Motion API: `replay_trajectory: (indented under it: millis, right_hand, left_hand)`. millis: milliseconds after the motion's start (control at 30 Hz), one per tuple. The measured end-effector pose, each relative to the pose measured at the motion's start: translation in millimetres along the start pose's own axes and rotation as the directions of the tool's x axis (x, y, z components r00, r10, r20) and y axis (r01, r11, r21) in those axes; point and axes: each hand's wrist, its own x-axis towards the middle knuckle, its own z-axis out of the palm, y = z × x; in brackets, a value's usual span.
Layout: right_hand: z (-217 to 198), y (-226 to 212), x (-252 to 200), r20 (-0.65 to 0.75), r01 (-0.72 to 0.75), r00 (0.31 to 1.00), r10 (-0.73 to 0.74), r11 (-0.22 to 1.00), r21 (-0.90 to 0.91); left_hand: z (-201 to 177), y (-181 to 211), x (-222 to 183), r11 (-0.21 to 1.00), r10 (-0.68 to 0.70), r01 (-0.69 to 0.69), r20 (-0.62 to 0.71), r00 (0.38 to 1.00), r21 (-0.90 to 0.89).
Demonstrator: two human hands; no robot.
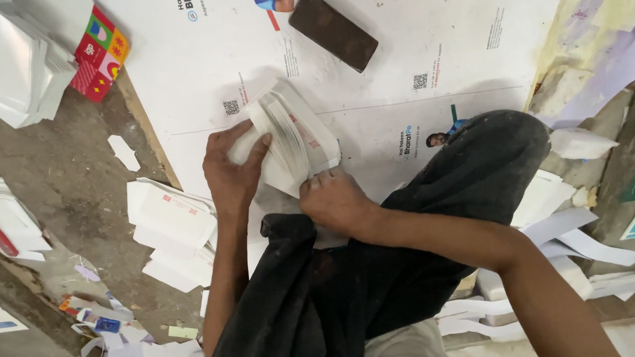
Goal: Sort and organize various printed paper materials on a workshop floor.
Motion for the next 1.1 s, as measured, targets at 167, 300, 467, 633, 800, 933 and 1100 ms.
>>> replay_trajectory:
  millis: [167, 300, 467, 633, 800, 933, 1100]
  right_hand:
    - [-20.5, 9.4, 2.9, 0.101, -0.224, 0.974, 0.202, 0.925, 0.306]
    - [-7.4, 4.4, -0.3, 0.019, -0.057, 0.998, 0.055, 0.993, 0.107]
    - [-0.7, 9.2, 3.9, 0.011, 0.093, 0.995, -0.096, 0.987, 0.131]
    - [-1.3, 14.0, 3.7, -0.028, 0.074, 0.997, -0.072, 0.991, 0.111]
    - [-5.8, 16.2, 3.2, -0.010, 0.110, 0.994, -0.110, 0.982, 0.155]
    - [0.6, 12.1, 1.5, -0.041, 0.092, 0.995, -0.086, 0.979, 0.181]
    - [-2.6, 15.3, 3.3, 0.010, 0.079, 0.996, -0.083, 0.971, 0.224]
  left_hand:
    - [-10.2, -0.3, 4.6, 0.963, 0.228, -0.226, -0.004, 0.974, -0.148]
    - [-8.4, -24.8, -2.3, 0.986, 0.150, -0.141, 0.095, 0.984, -0.088]
    - [-8.6, -3.3, -0.7, 0.997, 0.080, -0.079, 0.068, 0.994, -0.028]
    - [-9.3, 9.3, 4.3, 0.970, 0.214, -0.209, 0.035, 0.976, -0.126]
    - [-6.6, -32.5, -0.5, 0.985, 0.165, -0.159, 0.086, 0.983, -0.072]
    - [-7.2, -17.3, 1.3, 0.992, 0.067, -0.077, 0.106, 0.992, 0.098]
    - [-12.4, 16.4, 2.9, 0.958, 0.262, -0.249, 0.075, 0.962, -0.145]
